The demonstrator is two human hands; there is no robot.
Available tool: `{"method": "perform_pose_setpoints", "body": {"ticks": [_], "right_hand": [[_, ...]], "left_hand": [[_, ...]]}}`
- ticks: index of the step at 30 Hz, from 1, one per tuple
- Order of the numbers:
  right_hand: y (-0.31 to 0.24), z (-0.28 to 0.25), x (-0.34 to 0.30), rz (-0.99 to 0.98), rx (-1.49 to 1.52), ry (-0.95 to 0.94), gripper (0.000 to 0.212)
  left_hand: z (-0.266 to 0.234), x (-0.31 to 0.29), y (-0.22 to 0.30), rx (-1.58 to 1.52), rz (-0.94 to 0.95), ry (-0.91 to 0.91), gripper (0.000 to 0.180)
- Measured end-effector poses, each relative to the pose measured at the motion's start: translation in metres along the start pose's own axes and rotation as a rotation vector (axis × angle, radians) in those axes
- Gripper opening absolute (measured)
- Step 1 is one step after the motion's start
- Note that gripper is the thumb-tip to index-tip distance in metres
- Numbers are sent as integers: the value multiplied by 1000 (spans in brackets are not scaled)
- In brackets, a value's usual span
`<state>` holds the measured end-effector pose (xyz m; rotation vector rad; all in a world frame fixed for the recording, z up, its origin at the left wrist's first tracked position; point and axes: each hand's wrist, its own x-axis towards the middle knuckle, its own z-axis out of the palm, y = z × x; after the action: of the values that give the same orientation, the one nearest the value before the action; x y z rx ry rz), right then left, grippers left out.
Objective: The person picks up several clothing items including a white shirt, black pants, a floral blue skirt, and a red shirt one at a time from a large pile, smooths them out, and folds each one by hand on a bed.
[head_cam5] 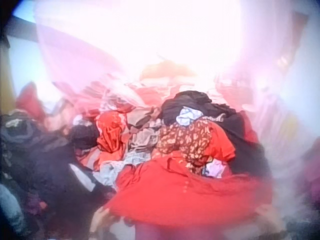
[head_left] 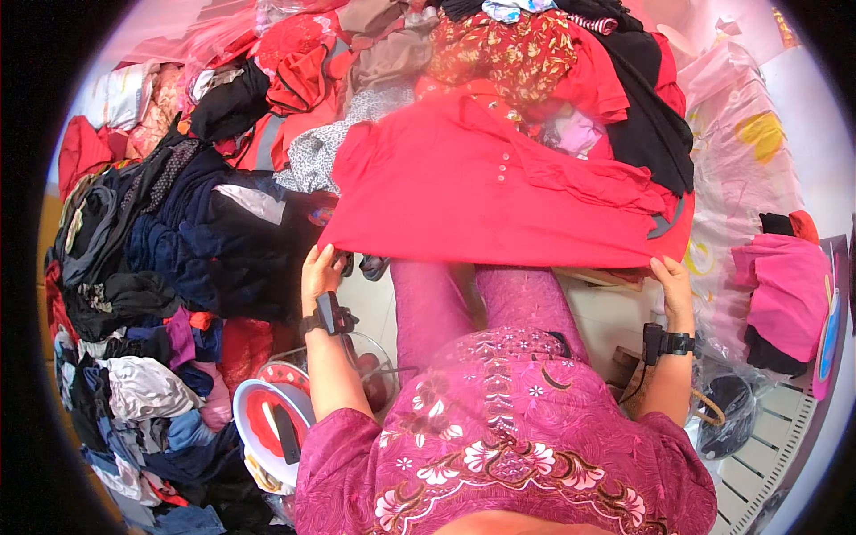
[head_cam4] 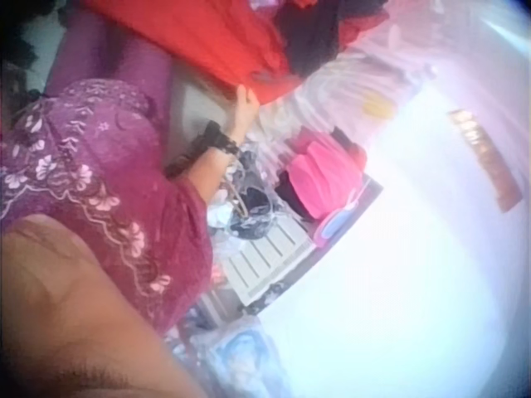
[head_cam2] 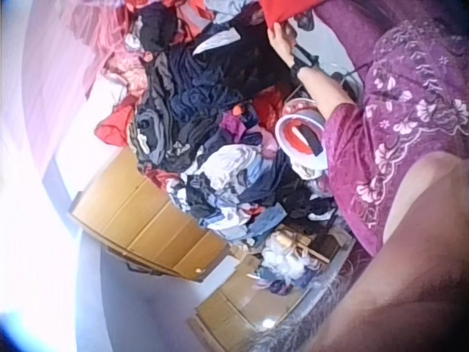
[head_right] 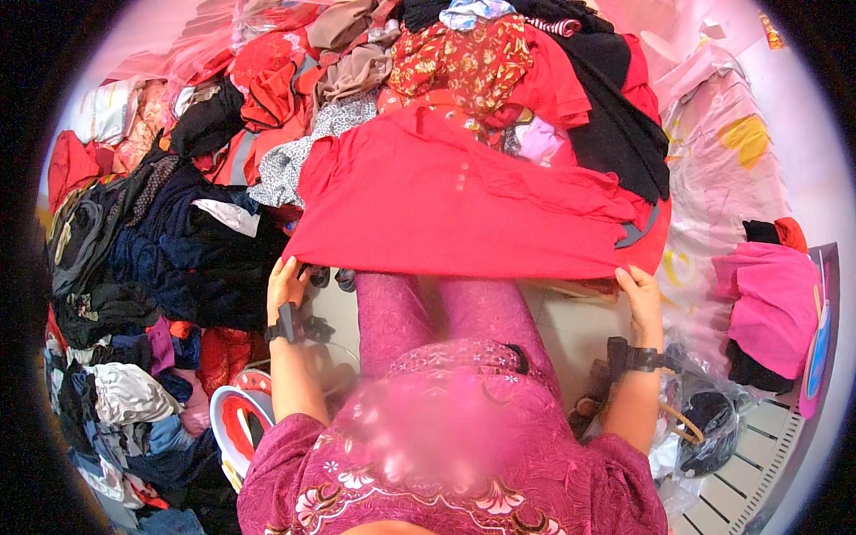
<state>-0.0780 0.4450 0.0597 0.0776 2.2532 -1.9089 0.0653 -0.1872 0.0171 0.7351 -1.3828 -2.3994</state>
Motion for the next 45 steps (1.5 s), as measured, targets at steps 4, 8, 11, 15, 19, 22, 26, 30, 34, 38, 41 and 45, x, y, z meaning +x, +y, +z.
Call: {"method": "perform_pose_setpoints", "body": {"ticks": [4, 8, 11, 15, 19, 22, 26, 30, 34, 38, 41, 45], "right_hand": [[-22, -13, -9, 85, -24, -20, 16], [-44, -6, -16, 47, 146, -12, 13], [-50, -5, 0, 40, 178, 24, 13], [-81, -5, 44, -87, 208, 49, 12], [-154, -3, 39, -375, 381, 175, 15], [-185, -15, 16, -500, 385, 178, 15], [-211, -39, 2, -564, 353, 183, 16], [-216, -34, 34, -492, 194, 117, 15], [-174, -37, 97, -281, 157, 121, 15], [-142, -35, 142, -195, 273, 187, 16], [-121, -32, 152, -145, 273, 235, 17], [-97, -23, 127, -74, 232, 145, 16]], "left_hand": [[-8, -18, 15, 57, 73, -70, 22], [4, -33, 38, -29, 136, -115, 51], [20, -27, 54, -101, 180, -157, 45], [55, 17, 94, -88, 263, -123, 10], [74, 18, 152, -225, 527, -269, 9], [84, -1, 181, -230, 669, -278, 13], [87, -15, 228, -250, 608, -511, 13], [129, -4, 225, -31, 663, -79, 12], [127, 66, 192, 13, 381, -209, 12], [149, 127, 149, 37, 230, -164, 26], [148, 155, 116, 0, 113, -88, 9], [127, 145, 78, -87, 51, -244, 6]]}}
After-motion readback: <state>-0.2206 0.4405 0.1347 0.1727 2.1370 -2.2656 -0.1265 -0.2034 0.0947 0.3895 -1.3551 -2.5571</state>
